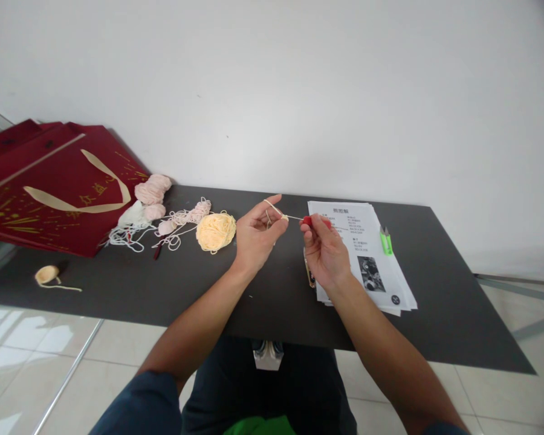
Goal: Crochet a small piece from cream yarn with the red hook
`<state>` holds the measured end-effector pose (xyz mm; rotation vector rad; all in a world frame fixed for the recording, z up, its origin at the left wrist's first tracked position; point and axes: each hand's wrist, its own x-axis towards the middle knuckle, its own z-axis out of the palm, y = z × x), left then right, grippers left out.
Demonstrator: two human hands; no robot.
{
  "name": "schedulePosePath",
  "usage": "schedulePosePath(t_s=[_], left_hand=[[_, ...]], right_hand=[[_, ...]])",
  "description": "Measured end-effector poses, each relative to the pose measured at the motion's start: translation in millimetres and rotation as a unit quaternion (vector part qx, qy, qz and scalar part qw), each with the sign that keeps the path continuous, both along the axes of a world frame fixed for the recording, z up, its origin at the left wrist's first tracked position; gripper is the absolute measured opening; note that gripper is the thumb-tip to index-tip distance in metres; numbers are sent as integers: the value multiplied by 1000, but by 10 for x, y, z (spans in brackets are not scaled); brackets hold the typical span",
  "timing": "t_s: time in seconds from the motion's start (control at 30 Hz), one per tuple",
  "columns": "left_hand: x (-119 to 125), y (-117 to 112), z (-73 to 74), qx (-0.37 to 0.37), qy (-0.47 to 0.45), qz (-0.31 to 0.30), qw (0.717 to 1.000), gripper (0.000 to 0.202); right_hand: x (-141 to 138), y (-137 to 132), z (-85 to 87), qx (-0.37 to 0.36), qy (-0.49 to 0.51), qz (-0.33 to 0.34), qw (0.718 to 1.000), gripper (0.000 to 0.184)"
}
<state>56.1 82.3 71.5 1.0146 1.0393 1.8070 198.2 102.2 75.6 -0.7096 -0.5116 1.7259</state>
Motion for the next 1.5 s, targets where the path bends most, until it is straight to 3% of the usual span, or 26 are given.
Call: schedulePosePath(t_s=[0.73,1.0,1.13,1.3,1.5], left_hand=[[-17,-13,-6,29,58,45,997,38],[-39,-19,-12,57,127,66,988,37],[-79,-25,-18,72,217,95,969,40],[-105,-39,-7,92,310,142,936,40],[-85,-47,9,66,326,157,930,35]], right_hand=[[1,-15,0,30,-38,-11,999,27],[10,-46,28,91,-84,-31,992,25],[26,-54,34,110,-105,-44,987,26],[30,-77,15,163,-153,-80,972,20],[36,-163,62,223,-253,-146,930,13]])
